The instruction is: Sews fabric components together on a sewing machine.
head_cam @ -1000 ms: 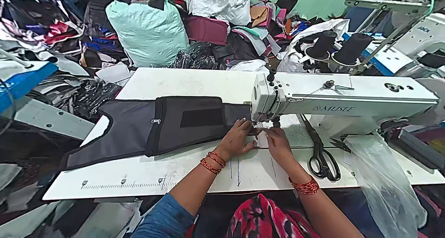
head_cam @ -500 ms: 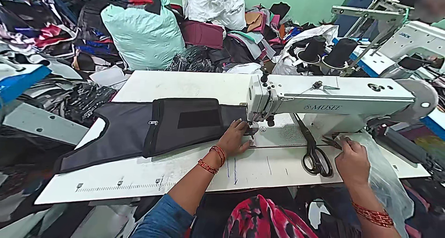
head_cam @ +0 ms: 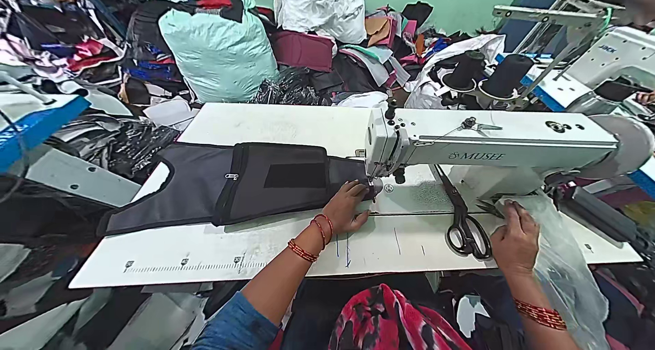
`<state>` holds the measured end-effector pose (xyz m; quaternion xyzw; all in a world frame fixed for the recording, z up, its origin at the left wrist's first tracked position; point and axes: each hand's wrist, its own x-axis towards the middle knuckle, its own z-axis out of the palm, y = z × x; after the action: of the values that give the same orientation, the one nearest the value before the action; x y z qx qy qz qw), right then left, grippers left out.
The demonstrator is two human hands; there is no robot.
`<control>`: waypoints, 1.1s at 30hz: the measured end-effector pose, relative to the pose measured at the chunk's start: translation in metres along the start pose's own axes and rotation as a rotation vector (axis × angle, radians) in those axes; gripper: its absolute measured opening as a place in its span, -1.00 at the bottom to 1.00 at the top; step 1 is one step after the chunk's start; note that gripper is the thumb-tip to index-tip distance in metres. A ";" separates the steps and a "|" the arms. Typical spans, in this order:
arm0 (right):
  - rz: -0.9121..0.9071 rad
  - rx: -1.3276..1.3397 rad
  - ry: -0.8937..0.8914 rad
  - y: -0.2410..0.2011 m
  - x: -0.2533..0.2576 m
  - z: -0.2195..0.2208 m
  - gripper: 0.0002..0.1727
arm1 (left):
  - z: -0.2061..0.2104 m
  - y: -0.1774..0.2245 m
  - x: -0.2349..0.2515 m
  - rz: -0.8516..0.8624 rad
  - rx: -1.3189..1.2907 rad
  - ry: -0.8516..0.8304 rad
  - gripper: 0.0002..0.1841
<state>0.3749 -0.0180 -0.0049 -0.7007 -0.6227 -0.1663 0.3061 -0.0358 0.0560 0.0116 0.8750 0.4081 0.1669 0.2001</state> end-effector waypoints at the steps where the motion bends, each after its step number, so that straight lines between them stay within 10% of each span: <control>1: -0.001 0.002 0.008 0.000 0.000 0.000 -0.47 | 0.000 -0.001 0.002 -0.008 0.000 0.002 -0.36; 12: -0.086 0.184 -0.206 -0.053 -0.008 -0.028 -0.63 | -0.008 -0.008 0.035 -0.190 0.043 -0.048 -0.45; 26: 0.510 0.418 -0.776 -0.053 -0.010 -0.068 -0.31 | -0.021 0.001 0.027 -0.679 0.059 -0.010 -0.46; 33: 0.586 0.667 -1.067 -0.060 -0.035 -0.117 -0.61 | -0.016 0.011 0.020 -0.746 0.072 0.022 -0.45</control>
<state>0.3282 -0.1169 0.0750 -0.6945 -0.4911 0.4906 0.1894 -0.0239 0.0687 0.0330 0.6709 0.7065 0.0776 0.2118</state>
